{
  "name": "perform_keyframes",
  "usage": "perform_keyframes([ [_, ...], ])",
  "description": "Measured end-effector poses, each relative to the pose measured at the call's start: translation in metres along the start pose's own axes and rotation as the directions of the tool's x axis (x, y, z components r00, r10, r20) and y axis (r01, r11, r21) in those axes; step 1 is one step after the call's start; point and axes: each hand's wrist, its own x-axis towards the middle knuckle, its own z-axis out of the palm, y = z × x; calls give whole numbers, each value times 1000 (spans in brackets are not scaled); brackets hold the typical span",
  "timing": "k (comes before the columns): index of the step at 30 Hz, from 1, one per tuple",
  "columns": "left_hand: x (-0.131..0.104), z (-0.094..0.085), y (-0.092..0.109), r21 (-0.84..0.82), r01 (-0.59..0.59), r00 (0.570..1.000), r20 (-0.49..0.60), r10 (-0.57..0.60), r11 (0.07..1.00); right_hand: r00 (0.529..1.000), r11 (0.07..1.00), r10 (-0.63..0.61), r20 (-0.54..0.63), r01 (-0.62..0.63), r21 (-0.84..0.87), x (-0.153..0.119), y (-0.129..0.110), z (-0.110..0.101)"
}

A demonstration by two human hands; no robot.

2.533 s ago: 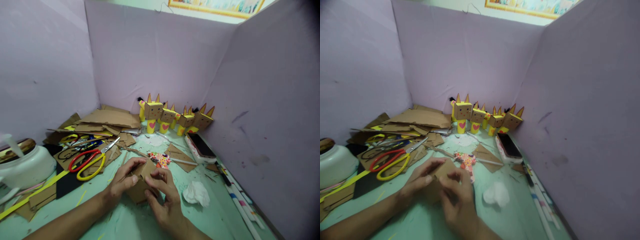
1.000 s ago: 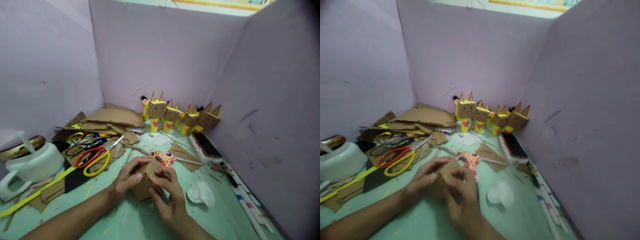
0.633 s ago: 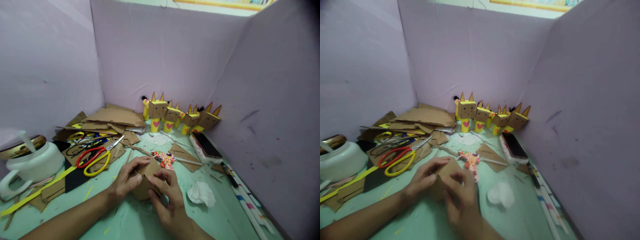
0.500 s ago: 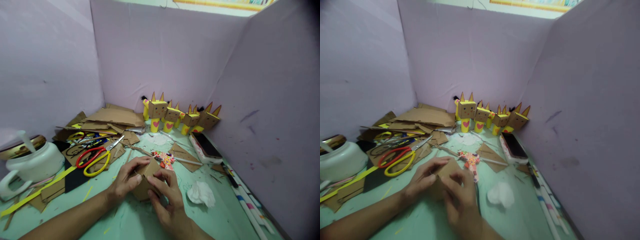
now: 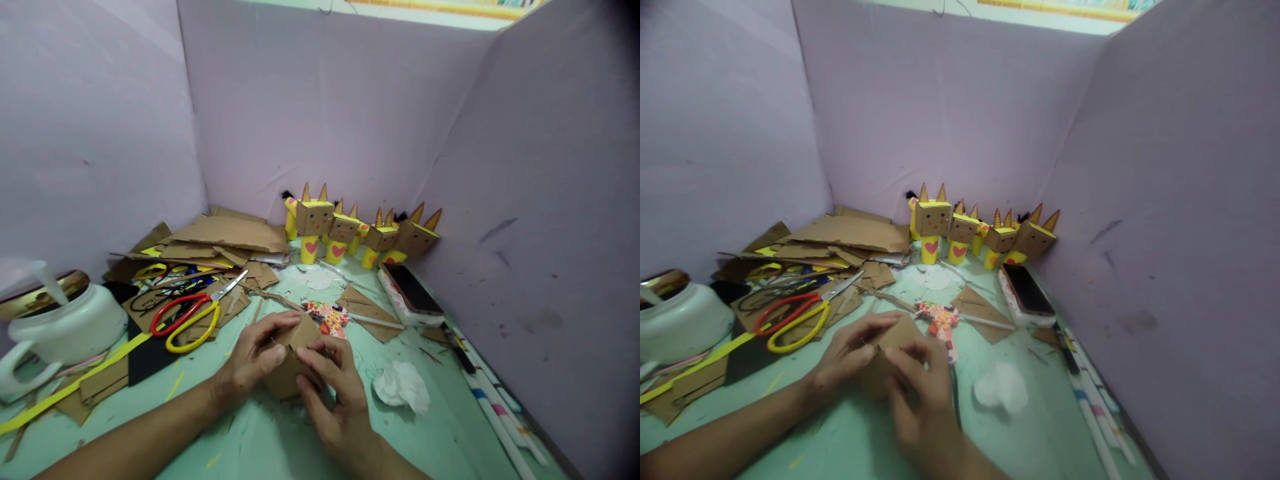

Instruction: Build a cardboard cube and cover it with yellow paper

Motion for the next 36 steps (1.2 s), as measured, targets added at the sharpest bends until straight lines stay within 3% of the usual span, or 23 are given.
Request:
perform_keyframes([
  [11, 1, -1, -2, 16, -36, 999, -1, 36, 999, 1000, 1000, -22, 4, 22, 3, 1, -2, 0],
  [19, 1, -4, 2, -104, 63, 997, 48, -58, 993, 1000, 1000, -25, 3, 26, -18, 1, 0, -2],
  [29, 0, -2, -4, 62, -72, 997, 20, 71, 995, 1000, 999, -30, 11, 30, -16, -1, -1, -1],
  [36, -4, 2, 1, 76, -64, 998, -2, 64, 995, 997, 997, -74, -20, 74, -21, 0, -3, -1],
])
